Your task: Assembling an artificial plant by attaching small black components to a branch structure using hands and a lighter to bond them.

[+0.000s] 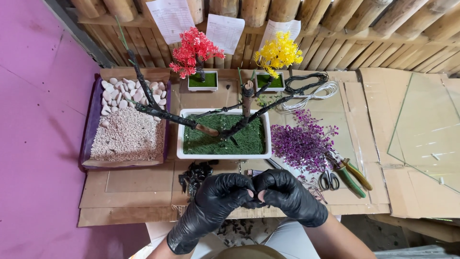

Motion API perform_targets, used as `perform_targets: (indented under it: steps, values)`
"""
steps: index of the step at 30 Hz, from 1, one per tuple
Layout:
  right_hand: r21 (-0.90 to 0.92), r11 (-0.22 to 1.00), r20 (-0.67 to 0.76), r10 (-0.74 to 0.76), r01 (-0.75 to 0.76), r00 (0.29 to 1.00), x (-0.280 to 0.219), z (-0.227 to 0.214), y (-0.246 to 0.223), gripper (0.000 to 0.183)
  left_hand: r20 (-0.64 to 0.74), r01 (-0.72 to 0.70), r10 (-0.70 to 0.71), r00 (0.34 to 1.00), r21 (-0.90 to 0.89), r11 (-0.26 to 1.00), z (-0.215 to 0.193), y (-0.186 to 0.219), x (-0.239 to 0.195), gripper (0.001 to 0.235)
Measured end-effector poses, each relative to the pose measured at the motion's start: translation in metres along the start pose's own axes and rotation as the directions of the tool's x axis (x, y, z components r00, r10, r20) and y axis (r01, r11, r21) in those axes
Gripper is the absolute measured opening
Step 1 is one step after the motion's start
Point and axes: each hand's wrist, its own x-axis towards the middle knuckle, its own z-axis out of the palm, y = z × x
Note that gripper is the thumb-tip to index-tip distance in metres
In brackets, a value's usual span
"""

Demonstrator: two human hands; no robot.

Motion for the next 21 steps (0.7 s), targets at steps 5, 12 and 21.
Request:
perform_targets:
  steps: [5,12,21]
  values:
    - [0.285,0.938,-0.037,-0.195,0.197,0.980,-0.002,-0.020,0.061,0.014,-0.099,-0.002,-0.009,0.995,-0.111,0.994,-0.003,-0.014,0.002,0.013]
    - [0.407,0.863,-0.244,-0.213,0.299,0.946,-0.002,-0.021,0.011,0.018,-0.358,0.219,-0.319,0.877,-0.292,0.931,-0.027,-0.046,0.012,0.010]
    - [-0.033,0.997,-0.570,0.039,-0.070,0.821,-0.008,-0.014,0.022,0.006,-0.354,0.083,0.082,0.932,0.425,0.901,-0.053,-0.072,0.025,0.024]
